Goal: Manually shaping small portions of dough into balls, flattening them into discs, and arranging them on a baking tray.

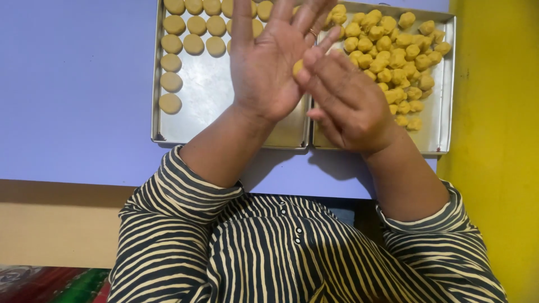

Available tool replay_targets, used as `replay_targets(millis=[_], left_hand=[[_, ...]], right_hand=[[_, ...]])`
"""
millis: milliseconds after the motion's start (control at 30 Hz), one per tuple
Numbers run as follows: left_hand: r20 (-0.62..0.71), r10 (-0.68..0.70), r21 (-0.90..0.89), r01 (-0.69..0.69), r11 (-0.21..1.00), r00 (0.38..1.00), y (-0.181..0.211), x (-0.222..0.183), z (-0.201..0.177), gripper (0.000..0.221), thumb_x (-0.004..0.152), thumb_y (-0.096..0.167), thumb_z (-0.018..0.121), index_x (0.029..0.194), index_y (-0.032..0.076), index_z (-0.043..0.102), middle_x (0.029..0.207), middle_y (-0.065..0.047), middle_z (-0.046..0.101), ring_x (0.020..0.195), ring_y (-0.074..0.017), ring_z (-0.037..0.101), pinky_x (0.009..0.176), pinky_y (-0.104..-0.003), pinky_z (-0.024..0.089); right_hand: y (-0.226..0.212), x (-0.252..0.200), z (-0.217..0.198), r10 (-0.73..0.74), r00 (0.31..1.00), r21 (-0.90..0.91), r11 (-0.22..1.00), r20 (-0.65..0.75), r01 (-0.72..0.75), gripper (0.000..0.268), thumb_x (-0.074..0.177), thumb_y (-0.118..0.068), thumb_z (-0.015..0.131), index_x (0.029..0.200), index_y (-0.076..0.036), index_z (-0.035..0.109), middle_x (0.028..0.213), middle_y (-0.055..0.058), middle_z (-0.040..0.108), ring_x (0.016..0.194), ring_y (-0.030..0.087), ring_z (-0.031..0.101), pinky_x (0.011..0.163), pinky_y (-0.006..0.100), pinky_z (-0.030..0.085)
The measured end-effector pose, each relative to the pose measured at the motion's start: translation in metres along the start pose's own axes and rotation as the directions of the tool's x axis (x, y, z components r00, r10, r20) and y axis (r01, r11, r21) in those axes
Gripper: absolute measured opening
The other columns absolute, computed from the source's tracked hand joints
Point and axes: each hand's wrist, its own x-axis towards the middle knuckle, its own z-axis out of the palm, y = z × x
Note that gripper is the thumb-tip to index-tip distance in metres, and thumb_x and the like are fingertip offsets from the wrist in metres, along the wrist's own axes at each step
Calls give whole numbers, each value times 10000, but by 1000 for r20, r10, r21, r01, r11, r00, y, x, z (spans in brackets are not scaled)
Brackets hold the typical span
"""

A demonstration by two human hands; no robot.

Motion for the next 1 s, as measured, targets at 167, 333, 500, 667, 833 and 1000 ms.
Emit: replay_targets(millis=[167,333,500,667,833,1000], left_hand=[[16,-35,36,35,999,999,-13,1,-19,868,1029,648,177,1743,155,207,1711,-252,290,1652,-349,201,1381,-507,96],[252,-87,438,-34,898,964,-7,-1,-48,840,1051,716,240,1705,204,362,1780,-96,396,1764,-290,209,1383,-590,193],[-55,32,-78,-37,996,998,-4,6,-7,884,1016,646,186,1723,114,205,1706,-267,232,1587,-382,193,1316,-532,112],[31,-141,194,132,972,990,-15,-3,-10,870,1015,638,177,1705,110,209,1705,-212,306,1671,-346,190,1371,-586,139],[-70,71,-130,-80,988,995,4,2,3,890,1052,620,190,1713,25,220,1692,-303,231,1558,-420,206,1361,-518,69],[-41,-101,200,107,974,994,-16,1,-11,857,978,626,179,1688,150,243,1726,-226,298,1696,-345,187,1251,-471,304]], right_hand=[[0,-5,20,-170,981,69,984,89,165,461,1113,-305,590,1455,3,607,1553,166,488,1497,265,338,1293,411,212],[2,6,-5,106,994,-65,992,-19,-107,469,1131,-192,576,1510,82,539,1604,205,412,1541,351,327,1319,503,252],[-5,2,11,-120,992,65,991,40,117,433,1083,-252,629,1425,12,620,1532,194,494,1466,301,427,1271,434,334],[7,-7,13,35,997,-11,999,74,-34,537,1194,-368,478,1630,-76,364,1708,87,170,1618,217,144,1397,396,150],[1,3,-1,-62,998,-48,997,-33,61,364,1048,-126,724,1377,23,683,1488,237,544,1409,303,529,1248,449,367],[0,-8,18,-93,991,29,995,91,91,552,1106,-345,668,1521,-16,516,1606,161,358,1533,289,266,1316,445,233]])
